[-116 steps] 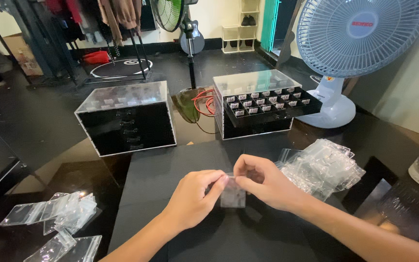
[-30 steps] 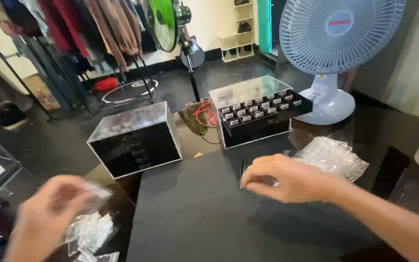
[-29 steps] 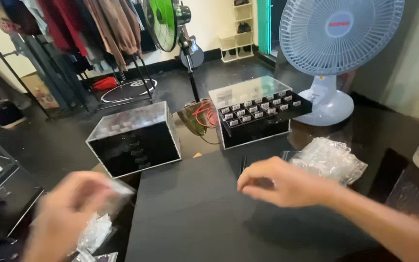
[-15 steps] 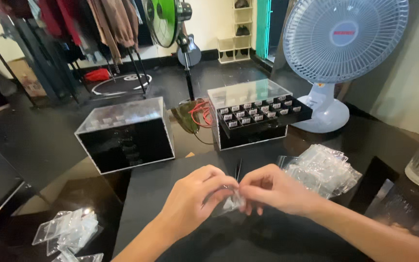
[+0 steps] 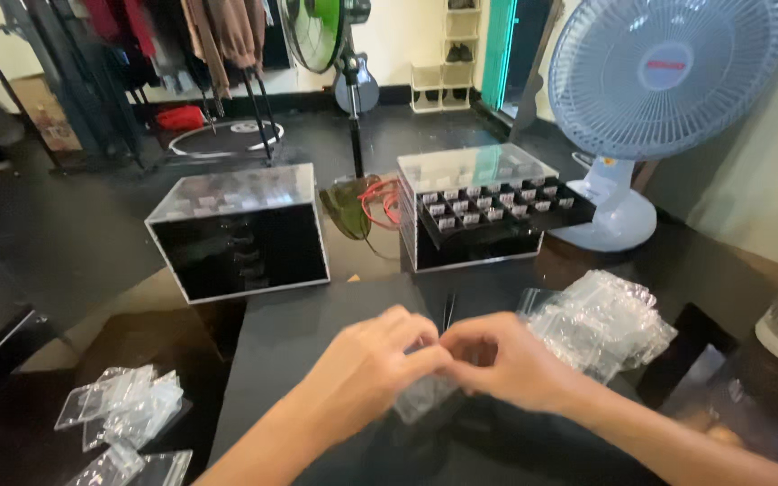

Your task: The person repeatedly picks small items from a compartmentalized organizer using tweezers, places them into small clear plastic bags, and sets the filled bags aside on the table. The process is repeated continuously throughout the clip.

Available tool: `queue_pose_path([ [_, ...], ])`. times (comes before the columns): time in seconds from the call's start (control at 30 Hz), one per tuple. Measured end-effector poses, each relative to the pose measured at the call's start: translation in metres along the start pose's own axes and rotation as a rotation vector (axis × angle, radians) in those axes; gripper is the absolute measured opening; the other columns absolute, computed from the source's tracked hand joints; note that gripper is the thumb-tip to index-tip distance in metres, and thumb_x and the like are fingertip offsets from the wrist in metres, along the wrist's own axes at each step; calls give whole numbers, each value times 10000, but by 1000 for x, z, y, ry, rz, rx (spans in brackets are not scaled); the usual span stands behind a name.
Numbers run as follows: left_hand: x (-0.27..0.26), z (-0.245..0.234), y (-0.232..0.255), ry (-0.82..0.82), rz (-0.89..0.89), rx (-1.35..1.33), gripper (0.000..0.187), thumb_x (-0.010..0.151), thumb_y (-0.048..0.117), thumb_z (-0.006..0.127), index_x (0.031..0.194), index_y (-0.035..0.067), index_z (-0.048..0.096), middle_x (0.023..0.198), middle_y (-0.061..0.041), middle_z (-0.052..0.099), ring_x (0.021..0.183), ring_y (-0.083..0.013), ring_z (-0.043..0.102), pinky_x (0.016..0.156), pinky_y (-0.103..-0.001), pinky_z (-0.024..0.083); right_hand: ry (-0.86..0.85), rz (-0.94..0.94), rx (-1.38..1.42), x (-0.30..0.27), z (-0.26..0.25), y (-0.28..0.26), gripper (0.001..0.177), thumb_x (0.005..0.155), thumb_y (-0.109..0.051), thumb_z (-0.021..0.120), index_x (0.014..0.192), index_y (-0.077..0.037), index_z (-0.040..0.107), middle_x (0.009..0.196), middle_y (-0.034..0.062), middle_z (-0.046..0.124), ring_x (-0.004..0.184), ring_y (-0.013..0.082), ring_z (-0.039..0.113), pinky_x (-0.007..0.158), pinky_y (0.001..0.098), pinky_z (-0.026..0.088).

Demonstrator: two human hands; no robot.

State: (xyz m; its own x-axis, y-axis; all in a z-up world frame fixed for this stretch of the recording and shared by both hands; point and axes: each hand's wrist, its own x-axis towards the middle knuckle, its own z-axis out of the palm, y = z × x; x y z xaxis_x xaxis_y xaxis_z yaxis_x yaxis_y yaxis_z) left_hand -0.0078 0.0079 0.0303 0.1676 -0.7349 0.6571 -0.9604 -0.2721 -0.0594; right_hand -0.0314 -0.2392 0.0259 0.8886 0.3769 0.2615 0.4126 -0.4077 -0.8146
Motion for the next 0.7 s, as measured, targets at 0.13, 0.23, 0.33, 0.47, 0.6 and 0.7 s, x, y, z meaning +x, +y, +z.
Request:
queue_pose_path([
  [0.13,-1,0,6,-85,-164,-94,220,991,25,742,1120,186,668,1113,-39,644,742,-270,638,574,-399,484,-41,41,39,1,-3,1,161,994,-155,873,862,-88,809,715,12,803,571,87,732,573,232,602],
  [0.23,3,6,8,-79,-308,-217,70,1068,235,741,1074,217,674,1217,-15,672,725,-272,700,670,-431,567,128,65,11,5,3,4,201,944,-50,853,800,-76,716,633,54,806,453,142,775,476,224,557],
  [0.33,0,17,7,-71,-473,-162,847,771,571,980,1445,211,614,1314,32,746,1151,-238,647,815,-451,602,99,107,360,6,6,6,194,984,6,754,819,-19,655,673,190,823,486,246,769,404,273,497],
  [0.47,-6,26,-4,82,-278,72,483,890,443,957,1218,151,755,994,21,754,868,-238,625,638,-410,552,108,157,183,8,4,-1,139,939,-65,770,806,-70,732,689,71,786,618,124,642,491,275,497],
  [0.6,-10,29,-11,98,-387,0,469,898,471,929,1265,225,770,1040,40,794,964,-203,697,763,-364,568,134,-21,33,16,-3,17,176,1034,-134,752,906,-81,861,773,-37,770,724,49,605,655,255,478],
  [0.7,-16,23,-16,40,-496,3,517,917,498,903,1349,245,778,966,103,751,936,-151,666,694,-354,572,208,35,-318,25,-24,14,235,1034,-187,700,1201,-195,865,1016,-44,904,829,52,759,733,243,583],
])
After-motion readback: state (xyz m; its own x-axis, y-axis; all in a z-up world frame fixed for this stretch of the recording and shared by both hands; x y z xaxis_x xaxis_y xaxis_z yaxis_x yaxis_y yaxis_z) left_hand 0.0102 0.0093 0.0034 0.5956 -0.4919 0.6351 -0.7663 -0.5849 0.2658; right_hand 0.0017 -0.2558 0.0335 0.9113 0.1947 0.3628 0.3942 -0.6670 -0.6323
